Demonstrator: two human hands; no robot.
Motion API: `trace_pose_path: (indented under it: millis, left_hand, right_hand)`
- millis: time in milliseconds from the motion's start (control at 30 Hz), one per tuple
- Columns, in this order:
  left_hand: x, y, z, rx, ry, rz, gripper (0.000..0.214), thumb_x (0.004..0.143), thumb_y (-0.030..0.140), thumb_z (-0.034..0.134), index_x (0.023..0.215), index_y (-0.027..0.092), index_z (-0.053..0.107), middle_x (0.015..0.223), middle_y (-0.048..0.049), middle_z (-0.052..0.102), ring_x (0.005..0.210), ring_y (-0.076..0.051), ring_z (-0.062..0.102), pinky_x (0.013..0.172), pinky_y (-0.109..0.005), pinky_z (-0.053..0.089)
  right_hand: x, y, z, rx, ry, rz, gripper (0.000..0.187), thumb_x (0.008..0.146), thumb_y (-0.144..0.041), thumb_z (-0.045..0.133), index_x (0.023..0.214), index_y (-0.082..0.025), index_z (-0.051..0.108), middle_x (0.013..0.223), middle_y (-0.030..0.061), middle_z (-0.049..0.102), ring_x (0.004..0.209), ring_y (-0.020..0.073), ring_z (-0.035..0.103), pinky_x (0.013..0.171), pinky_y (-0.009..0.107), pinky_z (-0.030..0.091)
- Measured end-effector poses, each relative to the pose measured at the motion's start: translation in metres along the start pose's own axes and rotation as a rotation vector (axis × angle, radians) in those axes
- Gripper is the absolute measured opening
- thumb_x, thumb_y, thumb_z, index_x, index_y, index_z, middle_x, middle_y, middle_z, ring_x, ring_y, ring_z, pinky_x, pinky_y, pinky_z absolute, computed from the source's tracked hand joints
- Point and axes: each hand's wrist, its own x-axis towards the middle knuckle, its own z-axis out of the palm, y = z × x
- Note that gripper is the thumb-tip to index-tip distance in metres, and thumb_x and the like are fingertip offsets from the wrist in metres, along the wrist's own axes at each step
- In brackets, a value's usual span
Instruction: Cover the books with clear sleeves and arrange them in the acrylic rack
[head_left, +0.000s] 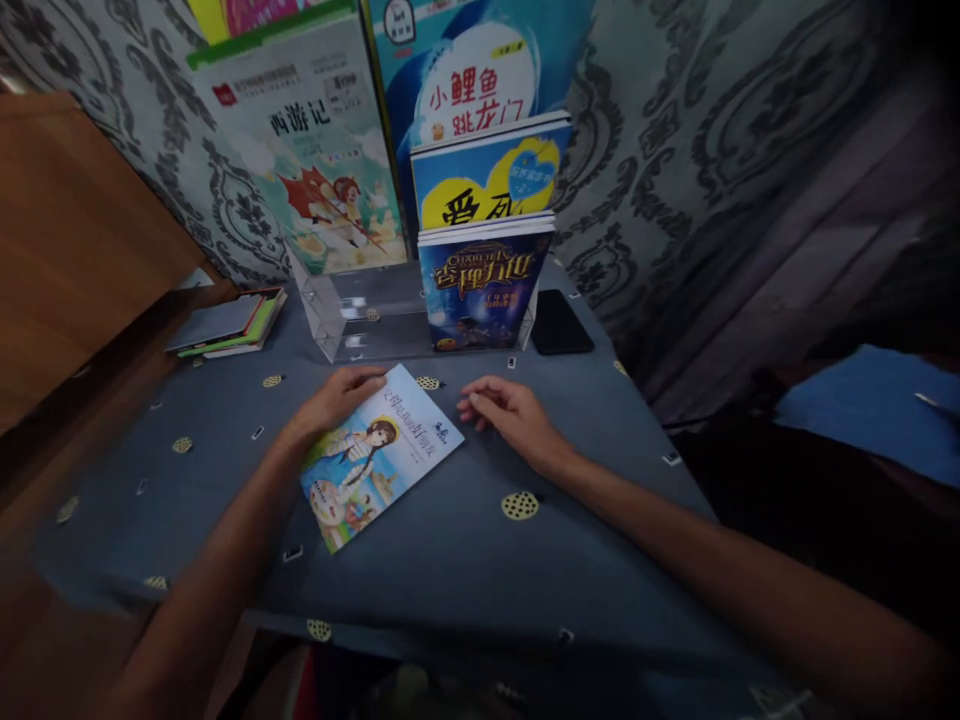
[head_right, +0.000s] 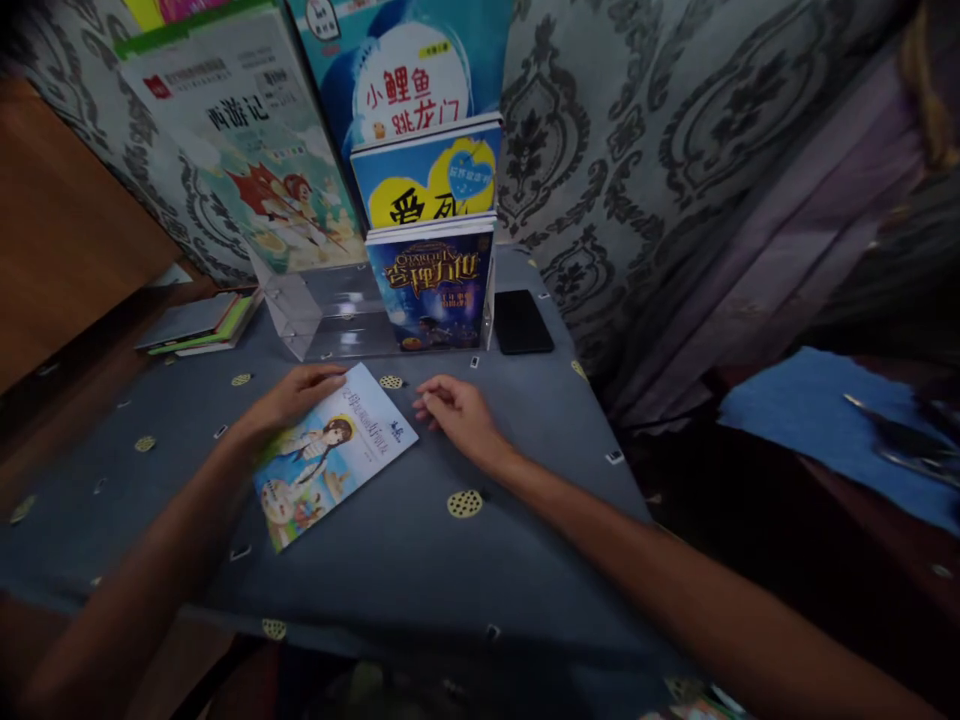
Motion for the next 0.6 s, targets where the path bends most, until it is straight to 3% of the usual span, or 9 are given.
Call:
trace_pose_path:
  millis: [133, 200, 300, 433, 600]
  left_hand:
    - [-0.015, 0.018, 0.024, 0.611, 0.207, 0.24, 0.031, 0.096, 0.033, 0.051, 0.115, 0.019, 0.07, 0.115, -0.0112, 0.067, 0.109, -0.028, 0.06, 0.095, -0.042, 0.049]
    - [-0.032, 0.026, 0.048, 0.691, 0.166, 0.296, 0.032, 0.1, 0.034, 0.044, 0.117, 0.02, 0.068, 0.116, -0.0097, 0.065, 0.106, -0.025, 0.062, 0.094, -0.04, 0.05]
    - [-0.057, 0.03, 0.081, 0.833, 0.135, 0.355, 0.03, 0.098, 0.041, 0.053, 0.115, 0.02, 0.066, 0.114, -0.0108, 0.067, 0.109, -0.028, 0.061, 0.096, -0.043, 0.05]
    - [-0.07, 0.022, 0.102, 0.843, 0.201, 0.37, 0.032, 0.096, 0.037, 0.056, 0.121, 0.018, 0.063, 0.131, -0.0166, 0.065, 0.124, -0.034, 0.058, 0.104, -0.052, 0.046]
    - [-0.064, 0.015, 0.104, 0.65, 0.204, 0.354, 0.028, 0.097, 0.031, 0.051, 0.115, 0.018, 0.068, 0.128, -0.0183, 0.068, 0.126, -0.037, 0.059, 0.108, -0.058, 0.042]
  right_hand:
    - [0.002, 0.007, -0.001, -0.201, 0.055, -0.149, 0.01, 0.084, -0.023, 0.061, 0.09, -0.021, 0.068, 0.086, 0.0044, 0.074, 0.085, 0.0196, 0.07, 0.081, 0.036, 0.057]
    - [0.0, 0.008, 0.001, -0.243, 0.037, -0.175, 0.012, 0.085, -0.023, 0.057, 0.092, -0.021, 0.068, 0.087, 0.0047, 0.073, 0.086, 0.0204, 0.07, 0.081, 0.037, 0.057]
    - [-0.003, 0.006, 0.002, -0.302, 0.011, -0.197, 0.015, 0.088, -0.022, 0.055, 0.094, -0.02, 0.067, 0.089, 0.0055, 0.074, 0.086, 0.0213, 0.071, 0.081, 0.039, 0.057]
    - [-0.006, 0.005, 0.003, -0.355, -0.005, -0.227, 0.016, 0.089, -0.022, 0.055, 0.097, -0.02, 0.068, 0.091, 0.0055, 0.074, 0.086, 0.0206, 0.07, 0.081, 0.037, 0.057]
    - [-0.007, 0.005, 0.004, -0.355, -0.025, -0.238, 0.016, 0.09, -0.021, 0.054, 0.098, -0.02, 0.068, 0.094, 0.0059, 0.075, 0.089, 0.02, 0.071, 0.08, 0.035, 0.056]
